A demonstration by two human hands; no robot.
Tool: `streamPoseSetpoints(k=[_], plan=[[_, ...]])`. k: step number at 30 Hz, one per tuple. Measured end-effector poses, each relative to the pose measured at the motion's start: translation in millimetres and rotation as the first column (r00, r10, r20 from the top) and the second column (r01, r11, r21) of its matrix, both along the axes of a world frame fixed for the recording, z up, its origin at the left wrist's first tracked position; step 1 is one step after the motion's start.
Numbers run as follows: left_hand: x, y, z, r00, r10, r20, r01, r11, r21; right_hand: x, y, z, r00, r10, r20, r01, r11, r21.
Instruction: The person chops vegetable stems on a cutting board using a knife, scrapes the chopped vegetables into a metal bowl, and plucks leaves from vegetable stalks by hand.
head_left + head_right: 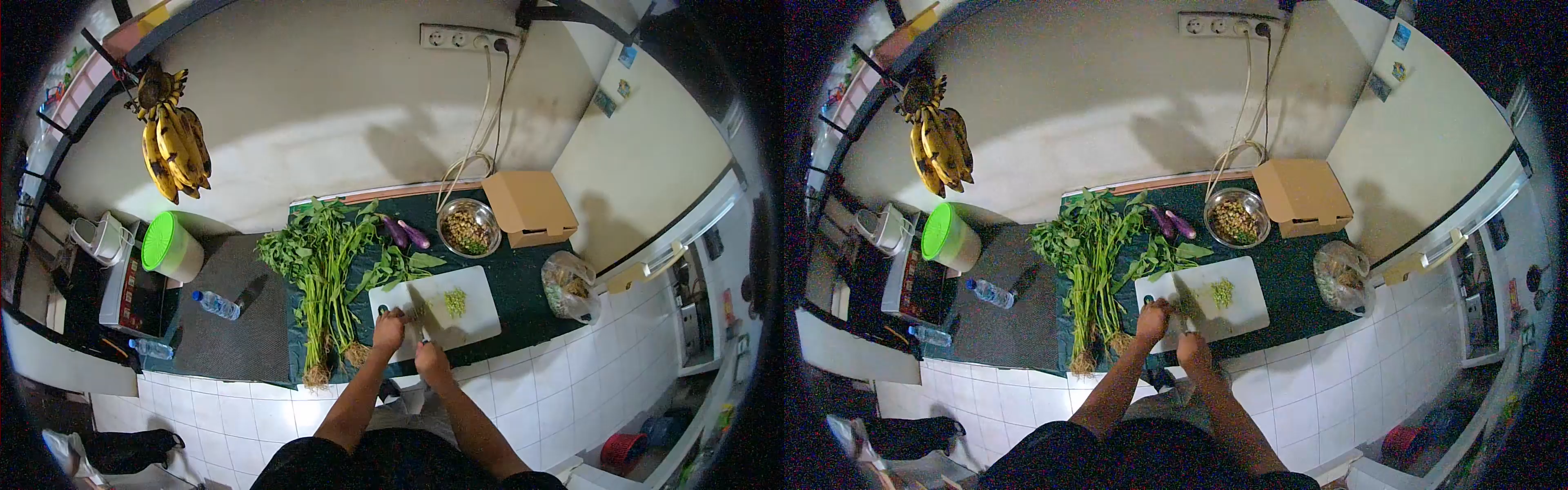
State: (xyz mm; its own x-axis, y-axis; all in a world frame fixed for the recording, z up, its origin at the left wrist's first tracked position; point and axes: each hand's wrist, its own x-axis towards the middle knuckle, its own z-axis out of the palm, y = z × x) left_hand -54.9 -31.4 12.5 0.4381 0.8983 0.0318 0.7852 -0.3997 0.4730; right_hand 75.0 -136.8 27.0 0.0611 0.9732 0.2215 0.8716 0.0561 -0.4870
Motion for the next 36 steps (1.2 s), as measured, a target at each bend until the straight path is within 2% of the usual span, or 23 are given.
streamPoseSetpoints(k=[2,4,7,9,13,15,16,18,19,21,22,23,24,25,28,31,33,34,36], plan=[[-1.5,1.7,-6.8,1.000,0.004,0.001,-0.004,1.000,0.014,0.5,-9.4,-46.7,1.000,-0.023,0.011,0.024,0.999,-0.026],[-2.4,3.9,-12.1,1.000,0.008,0.003,-0.008,1.000,0.025,-1.3,-6.3,-37.6,0.999,-0.046,0.022,0.047,0.997,-0.056],[-3.6,1.8,-14.7,0.998,0.010,0.059,-0.012,0.999,0.032,2.0,10.6,-13.6,0.997,-0.049,-0.052,0.044,0.994,-0.098],[-2.2,-1.0,-8.7,0.991,0.046,0.123,-0.048,0.999,0.012,1.3,21.6,-10.2,0.970,-0.237,-0.062,0.204,0.922,-0.330],[-2.4,-1.2,-6.4,0.995,0.026,0.095,-0.031,0.998,0.058,1.4,-0.5,-11.5,0.990,-0.138,-0.012,0.130,0.957,-0.258],[-4.5,-2.7,-20.4,0.994,-0.020,0.104,0.014,0.998,0.065,-1.9,-20.8,-1.3,0.998,-0.061,-0.020,0.052,0.944,-0.325],[-4.6,-4.9,-16.2,0.994,-0.021,0.105,0.014,0.998,0.059,-0.6,-21.3,-17.4,0.998,-0.062,-0.019,0.053,0.942,-0.330],[-4.3,-3.8,-6.7,0.996,-0.069,0.060,0.065,0.996,0.059,-0.2,-7.2,-35.9,0.961,0.057,0.272,-0.071,0.997,0.039],[-3.2,-5.9,-1.9,0.996,-0.071,0.061,0.067,0.996,0.061,0.6,-2.4,-36.8,0.960,0.055,0.273,-0.069,0.997,0.041],[-1.8,-7.6,5.8,0.997,-0.011,0.080,0.004,0.997,0.082,0.3,15.1,-34.0,0.982,-0.172,-0.083,0.146,0.957,-0.252],[-0.9,-5.3,4.2,0.997,-0.013,0.079,0.006,0.996,0.087,1.6,14.1,-52.5,0.981,-0.173,-0.085,0.148,0.958,-0.247],[0.0,-4.7,-1.5,0.990,0.042,0.133,-0.053,0.995,0.084,4.7,6.9,-90.6,0.994,-0.108,0.010,0.108,0.980,-0.167],[0.7,-7.1,-6.6,0.978,0.098,0.185,-0.114,0.991,0.073,4.1,-0.3,-97.4,0.996,-0.074,0.058,0.081,0.987,-0.137],[1.0,-9.5,-7.2,0.978,0.102,0.183,-0.115,0.991,0.062,1.5,-5.5,-88.1,0.993,-0.043,0.108,0.055,0.993,-0.107],[0.2,-6.1,-7.7,0.982,0.106,0.159,-0.110,0.994,0.018,-3.9,-17.9,-38.3,0.992,-0.111,0.058,0.119,0.976,-0.182],[0.6,-7.7,-6.1,0.973,0.118,0.198,-0.127,0.991,0.031,-2.0,1.3,-0.5,0.999,-0.050,0.013,0.051,0.978,-0.204],[0.1,-7.0,-5.0,0.974,0.114,0.197,-0.123,0.992,0.034,-5.4,16.7,10.5,0.957,-0.271,-0.106,0.205,0.886,-0.417],[-0.3,-7.7,-5.5,0.975,0.108,0.194,-0.116,0.993,0.030,-4.1,14.8,9.7,0.958,-0.268,-0.107,0.202,0.887,-0.416],[0.2,-8.6,-4.1,0.975,0.130,0.180,-0.131,0.991,-0.004,-3.2,5.9,7.1,0.987,-0.118,-0.109,0.073,0.934,-0.350]])
